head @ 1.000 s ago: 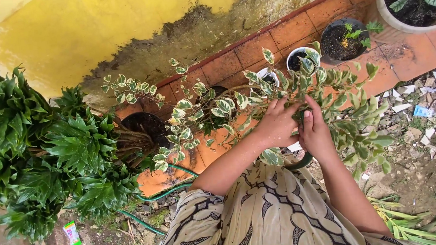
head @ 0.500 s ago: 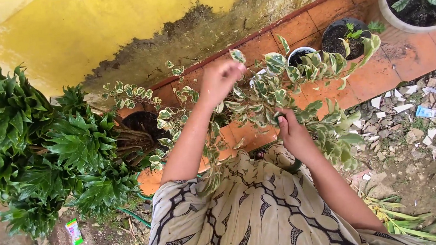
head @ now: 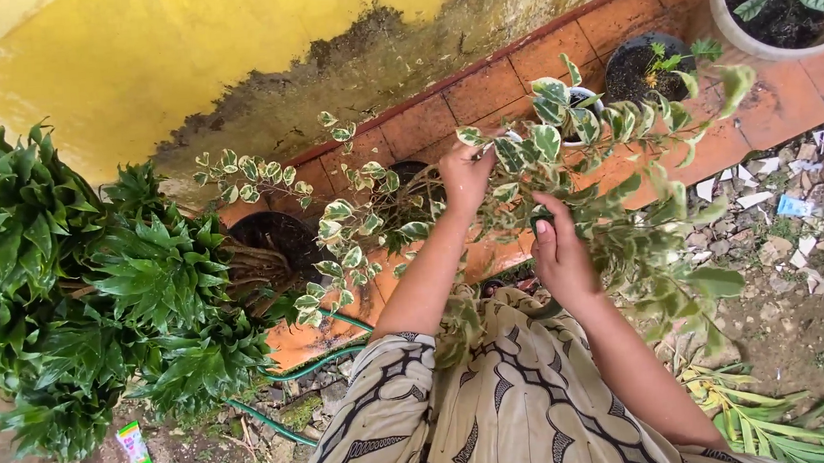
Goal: Watering various potted plants on a ledge and in a garden area using a hose, while also inspecting and touching the leaves.
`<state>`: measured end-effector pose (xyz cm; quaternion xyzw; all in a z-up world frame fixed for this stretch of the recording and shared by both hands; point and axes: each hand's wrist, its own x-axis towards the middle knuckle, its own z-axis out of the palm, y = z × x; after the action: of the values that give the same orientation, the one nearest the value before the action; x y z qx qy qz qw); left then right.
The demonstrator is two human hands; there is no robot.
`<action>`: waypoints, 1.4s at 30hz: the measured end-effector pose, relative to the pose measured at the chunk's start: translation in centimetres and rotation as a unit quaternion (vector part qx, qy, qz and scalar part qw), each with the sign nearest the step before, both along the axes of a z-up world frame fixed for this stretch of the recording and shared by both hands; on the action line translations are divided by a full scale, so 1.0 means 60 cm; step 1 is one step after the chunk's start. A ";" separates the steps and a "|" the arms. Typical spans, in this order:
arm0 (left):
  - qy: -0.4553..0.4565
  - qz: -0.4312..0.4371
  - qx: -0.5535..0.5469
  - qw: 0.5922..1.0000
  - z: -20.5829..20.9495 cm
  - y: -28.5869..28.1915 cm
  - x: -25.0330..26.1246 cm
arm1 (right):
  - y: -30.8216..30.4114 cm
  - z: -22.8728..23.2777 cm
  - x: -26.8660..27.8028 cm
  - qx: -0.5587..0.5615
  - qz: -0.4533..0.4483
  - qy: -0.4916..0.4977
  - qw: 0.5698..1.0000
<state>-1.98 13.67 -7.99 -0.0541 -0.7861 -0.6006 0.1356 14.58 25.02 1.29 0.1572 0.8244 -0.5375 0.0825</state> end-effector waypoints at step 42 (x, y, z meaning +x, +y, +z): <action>0.009 -0.046 0.239 0.970 0.019 -0.137 0.019 | -0.190 0.017 -0.029 0.056 -0.017 0.056 0.997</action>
<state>-0.84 5.42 -6.84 -0.0618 -0.6151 -0.7762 0.1235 12.85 13.64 2.30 0.1456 0.8534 -0.5001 0.0184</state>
